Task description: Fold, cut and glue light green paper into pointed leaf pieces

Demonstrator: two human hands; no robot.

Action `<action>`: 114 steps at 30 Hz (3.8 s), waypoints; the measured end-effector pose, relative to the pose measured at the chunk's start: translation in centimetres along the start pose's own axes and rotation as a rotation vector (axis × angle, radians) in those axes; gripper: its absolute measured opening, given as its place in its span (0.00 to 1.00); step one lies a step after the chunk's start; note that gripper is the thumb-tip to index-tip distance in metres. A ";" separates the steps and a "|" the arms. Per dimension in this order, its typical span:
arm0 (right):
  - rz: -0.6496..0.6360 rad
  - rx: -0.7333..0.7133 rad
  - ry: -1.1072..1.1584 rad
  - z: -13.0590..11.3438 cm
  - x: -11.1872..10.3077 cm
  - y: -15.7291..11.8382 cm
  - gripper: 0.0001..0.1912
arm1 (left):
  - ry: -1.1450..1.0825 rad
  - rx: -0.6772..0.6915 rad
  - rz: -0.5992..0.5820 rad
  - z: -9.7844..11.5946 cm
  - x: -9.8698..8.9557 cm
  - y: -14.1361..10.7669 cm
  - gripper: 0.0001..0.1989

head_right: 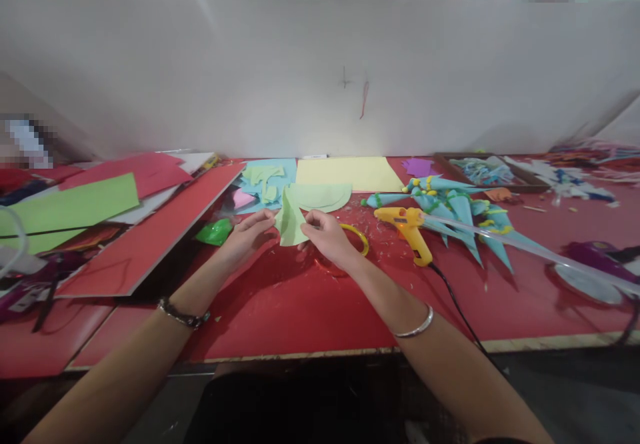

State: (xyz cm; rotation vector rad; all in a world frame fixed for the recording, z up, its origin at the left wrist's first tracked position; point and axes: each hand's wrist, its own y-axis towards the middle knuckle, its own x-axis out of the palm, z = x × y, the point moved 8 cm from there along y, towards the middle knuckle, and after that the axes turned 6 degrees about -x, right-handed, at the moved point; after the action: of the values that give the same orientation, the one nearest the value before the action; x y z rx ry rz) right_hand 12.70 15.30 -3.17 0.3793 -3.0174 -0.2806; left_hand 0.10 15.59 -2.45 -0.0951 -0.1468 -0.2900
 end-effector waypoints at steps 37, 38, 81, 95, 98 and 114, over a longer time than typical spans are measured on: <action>-0.094 -0.234 -0.350 -1.9 0.2 0.0 0.10 | 0.740 0.307 -0.318 1.0 4.0 -1.7 0.04; -0.097 -0.222 -0.331 -1.8 0.2 0.0 0.10 | 0.678 0.303 -0.271 1.3 3.6 -1.5 0.05; -0.057 -0.266 -0.443 -1.8 0.2 -0.2 0.11 | 0.961 0.338 -0.096 0.0 3.1 -0.8 0.11; 0.060 -0.130 -0.158 -1.0 -0.9 0.3 0.19 | 0.942 0.304 -0.107 0.1 3.3 -0.6 0.14; -0.006 -0.086 -0.166 -0.7 -0.4 0.3 0.17 | 0.955 0.293 -0.082 0.2 3.2 -0.7 0.14; 0.067 -0.204 -0.426 -1.6 -0.8 0.0 0.16 | 0.883 0.245 -0.049 0.5 2.9 -0.7 0.14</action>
State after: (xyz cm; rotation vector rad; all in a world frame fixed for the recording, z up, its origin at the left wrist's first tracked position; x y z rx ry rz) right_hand 13.61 15.22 -1.60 0.2236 -3.3541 -0.7436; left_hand 2.61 14.17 -1.40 0.2831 0.6920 -0.3376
